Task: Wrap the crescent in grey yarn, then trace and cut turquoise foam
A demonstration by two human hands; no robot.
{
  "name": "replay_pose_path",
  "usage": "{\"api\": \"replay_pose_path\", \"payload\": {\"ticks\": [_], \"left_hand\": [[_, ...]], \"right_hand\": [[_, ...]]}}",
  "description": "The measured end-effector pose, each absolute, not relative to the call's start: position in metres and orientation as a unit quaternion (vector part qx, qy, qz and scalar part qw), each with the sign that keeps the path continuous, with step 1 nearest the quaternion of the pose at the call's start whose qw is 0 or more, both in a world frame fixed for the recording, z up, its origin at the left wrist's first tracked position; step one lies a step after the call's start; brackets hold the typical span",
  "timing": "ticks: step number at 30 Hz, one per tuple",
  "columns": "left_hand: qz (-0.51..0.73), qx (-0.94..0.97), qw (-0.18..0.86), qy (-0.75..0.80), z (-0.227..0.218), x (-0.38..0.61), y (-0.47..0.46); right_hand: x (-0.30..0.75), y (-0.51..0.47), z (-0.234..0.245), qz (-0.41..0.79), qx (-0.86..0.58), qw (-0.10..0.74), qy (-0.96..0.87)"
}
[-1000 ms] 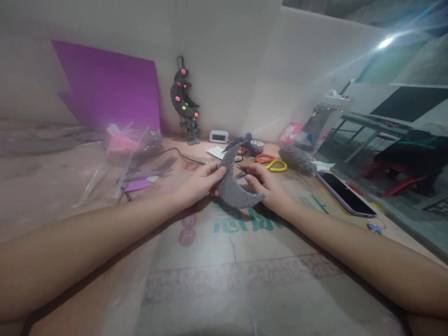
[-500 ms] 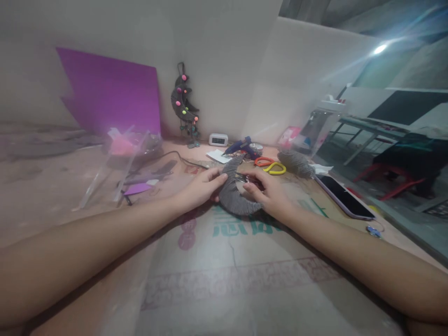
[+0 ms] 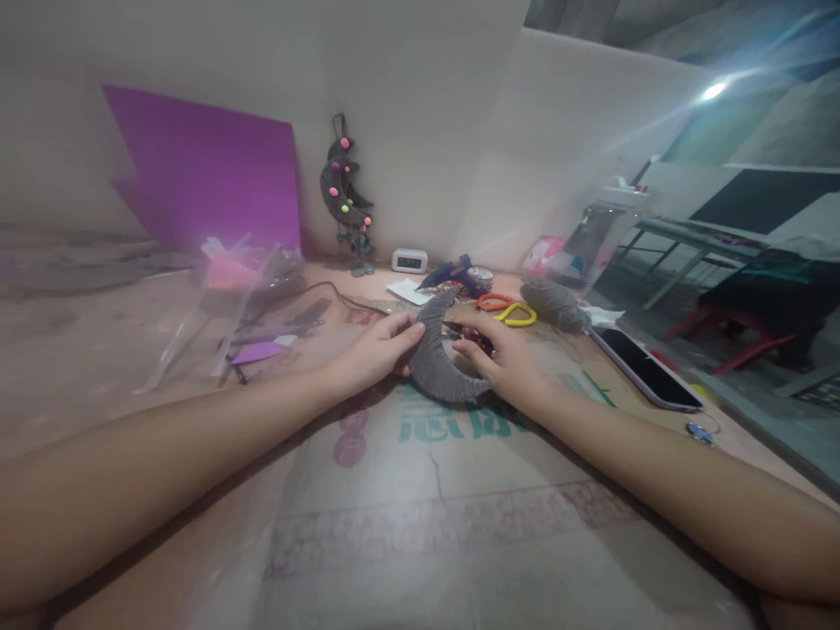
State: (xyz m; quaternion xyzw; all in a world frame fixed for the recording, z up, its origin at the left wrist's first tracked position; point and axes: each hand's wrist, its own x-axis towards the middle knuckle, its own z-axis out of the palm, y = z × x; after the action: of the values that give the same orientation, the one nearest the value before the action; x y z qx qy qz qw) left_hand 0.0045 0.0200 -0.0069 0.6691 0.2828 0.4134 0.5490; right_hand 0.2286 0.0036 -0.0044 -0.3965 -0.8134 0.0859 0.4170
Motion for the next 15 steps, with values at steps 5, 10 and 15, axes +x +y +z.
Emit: {"api": "replay_pose_path", "payload": {"ticks": [5, 10, 15], "left_hand": [[0.417, 0.661, 0.549, 0.296, -0.004, 0.0043, 0.0169], [0.419, 0.651, 0.558, 0.299, -0.0032, 0.0051, 0.0164], [0.412, 0.643, 0.576, 0.292, -0.0031, 0.0035, 0.0176]], "right_hand": [[0.2291, 0.0053, -0.0053, 0.076, -0.401, 0.417, -0.812], [0.23, 0.0054, -0.0051, 0.058, -0.397, 0.427, -0.81], [0.2318, 0.0068, -0.0041, 0.042, -0.404, 0.424, -0.809]]}}
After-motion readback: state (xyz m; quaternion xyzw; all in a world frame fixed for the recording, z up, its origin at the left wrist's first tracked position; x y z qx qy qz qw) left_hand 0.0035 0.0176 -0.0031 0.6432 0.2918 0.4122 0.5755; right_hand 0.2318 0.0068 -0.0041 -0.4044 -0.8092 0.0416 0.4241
